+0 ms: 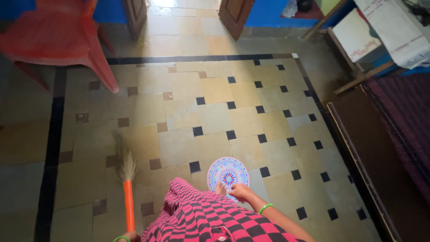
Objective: The person sweeps the tiled and stone floors of a home using a handheld broom, moving through doorways and hallways.
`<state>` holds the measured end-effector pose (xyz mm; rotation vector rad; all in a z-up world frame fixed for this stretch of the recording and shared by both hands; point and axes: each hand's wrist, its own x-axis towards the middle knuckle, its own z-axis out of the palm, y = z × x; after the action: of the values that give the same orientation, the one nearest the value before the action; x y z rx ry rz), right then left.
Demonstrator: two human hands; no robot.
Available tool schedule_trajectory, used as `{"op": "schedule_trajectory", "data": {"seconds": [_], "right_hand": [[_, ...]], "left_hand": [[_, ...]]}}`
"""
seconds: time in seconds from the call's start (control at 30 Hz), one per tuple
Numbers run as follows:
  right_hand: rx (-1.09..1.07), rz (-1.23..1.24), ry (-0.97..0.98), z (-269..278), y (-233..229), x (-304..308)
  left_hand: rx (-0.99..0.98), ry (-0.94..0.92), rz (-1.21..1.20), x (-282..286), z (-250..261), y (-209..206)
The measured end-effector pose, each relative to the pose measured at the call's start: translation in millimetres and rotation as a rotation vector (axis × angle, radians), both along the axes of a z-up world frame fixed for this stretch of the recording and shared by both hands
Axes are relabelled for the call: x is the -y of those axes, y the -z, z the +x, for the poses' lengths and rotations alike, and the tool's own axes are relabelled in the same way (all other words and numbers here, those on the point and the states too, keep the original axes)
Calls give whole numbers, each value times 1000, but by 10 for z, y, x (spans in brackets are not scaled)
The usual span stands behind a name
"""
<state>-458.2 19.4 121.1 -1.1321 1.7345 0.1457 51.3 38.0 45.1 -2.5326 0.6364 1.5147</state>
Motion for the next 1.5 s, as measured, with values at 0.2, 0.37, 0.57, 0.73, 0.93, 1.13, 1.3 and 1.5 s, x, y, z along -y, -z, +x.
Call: {"op": "schedule_trajectory", "data": {"seconds": [0.2, 0.37, 0.57, 0.73, 0.93, 1.13, 1.3, 1.5], "right_hand": [[-123, 189, 164, -483, -80, -605], [-75, 110, 398, -643, -250, -931], [5, 42, 418, -853, -169, -1578], [-72, 3, 272, -1572, 672, -2753], [-243, 272, 225, -2518, 1935, -4490], [-118, 336, 268, -2712, 1883, -4678], [-34, 146, 129, -2261, 1174, -3769], [51, -94, 310, -1556, 143, -3346]], "left_hand": [[-58, 135, -14, 48, -433, -406], [-70, 383, -38, 128, -982, -545], [66, 903, -100, -133, -1871, -601], [36, 1032, -94, -707, -2687, -628], [46, 1067, -129, -1467, -3034, -568], [55, 933, -100, -2410, -2817, -547], [139, 803, -55, -2849, -2333, -637], [77, 292, 43, -3268, -1908, -699]]}}
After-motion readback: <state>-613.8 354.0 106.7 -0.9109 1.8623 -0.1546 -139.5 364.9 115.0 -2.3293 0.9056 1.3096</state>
